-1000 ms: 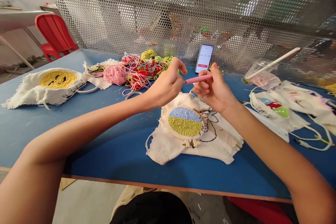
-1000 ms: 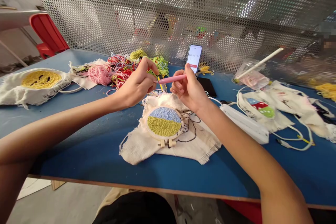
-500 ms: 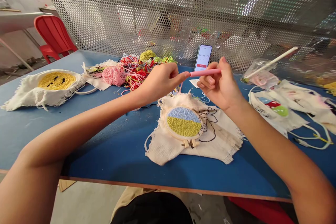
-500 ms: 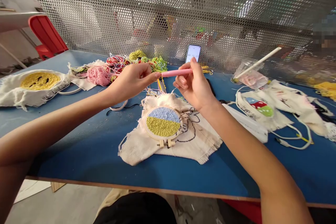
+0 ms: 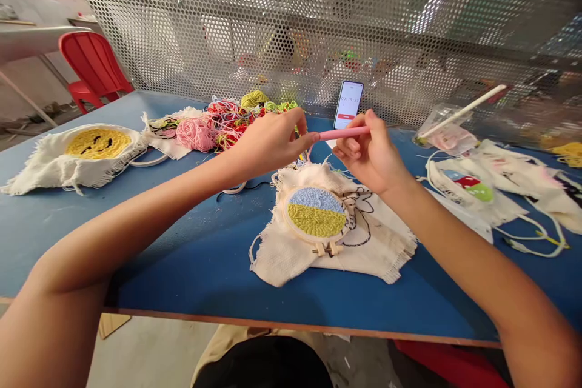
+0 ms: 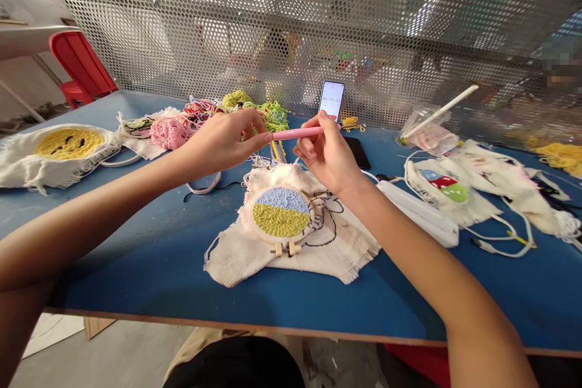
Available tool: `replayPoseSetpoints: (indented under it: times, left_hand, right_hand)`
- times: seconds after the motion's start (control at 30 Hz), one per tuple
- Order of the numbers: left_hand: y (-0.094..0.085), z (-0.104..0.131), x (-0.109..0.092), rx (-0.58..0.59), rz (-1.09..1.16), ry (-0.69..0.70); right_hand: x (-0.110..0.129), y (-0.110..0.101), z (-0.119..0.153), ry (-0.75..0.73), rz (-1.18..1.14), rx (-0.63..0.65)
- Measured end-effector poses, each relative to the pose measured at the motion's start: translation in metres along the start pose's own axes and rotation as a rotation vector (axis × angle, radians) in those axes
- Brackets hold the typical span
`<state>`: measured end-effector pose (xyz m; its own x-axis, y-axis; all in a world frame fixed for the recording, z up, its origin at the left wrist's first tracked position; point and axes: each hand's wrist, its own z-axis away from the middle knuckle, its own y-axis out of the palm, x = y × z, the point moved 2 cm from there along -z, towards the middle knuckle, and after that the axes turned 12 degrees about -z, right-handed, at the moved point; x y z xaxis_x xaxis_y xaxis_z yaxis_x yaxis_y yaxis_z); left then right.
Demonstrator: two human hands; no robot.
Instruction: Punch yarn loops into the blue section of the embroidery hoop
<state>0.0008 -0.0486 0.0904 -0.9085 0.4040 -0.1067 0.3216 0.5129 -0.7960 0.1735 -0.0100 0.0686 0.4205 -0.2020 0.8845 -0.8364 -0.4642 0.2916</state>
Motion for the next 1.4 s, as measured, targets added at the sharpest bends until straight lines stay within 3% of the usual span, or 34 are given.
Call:
replayPoseSetpoints:
  times: [0.13,0.4,0.73,0.93,1.17,1.4]
  left_hand:
    - [0.003,0.000,0.006,0.026,-0.122,-0.035]
    - [-0.007,0.003,-0.008,0.028,-0.026,0.150]
    - [-0.013,0.006,-0.005,0.077,-0.424,0.123]
    - [-0.018,0.009,-0.011,0.008,-0.548,0.110]
    - [-0.011,0.008,-0.007,0.125,-0.449,0.128]
    - [-0.028,0.000,-0.010,0.197,-0.180,0.013]
  right_hand:
    - [-0.001,-0.002,-0.002,-0.018,-0.005,-0.012]
    - [-0.001,-0.012,-0.009,-0.001,-0.062,-0.046]
    - [-0.004,-0.009,-0.006,0.065,-0.166,-0.020]
    - [-0.003,-0.011,-0.007,0.048,-0.101,-0.020]
    - [-0.001,-0.011,-0.005,-0.025,-0.013,0.004]
    - [0.007,-0.002,0.004,-0.012,0.065,0.073]
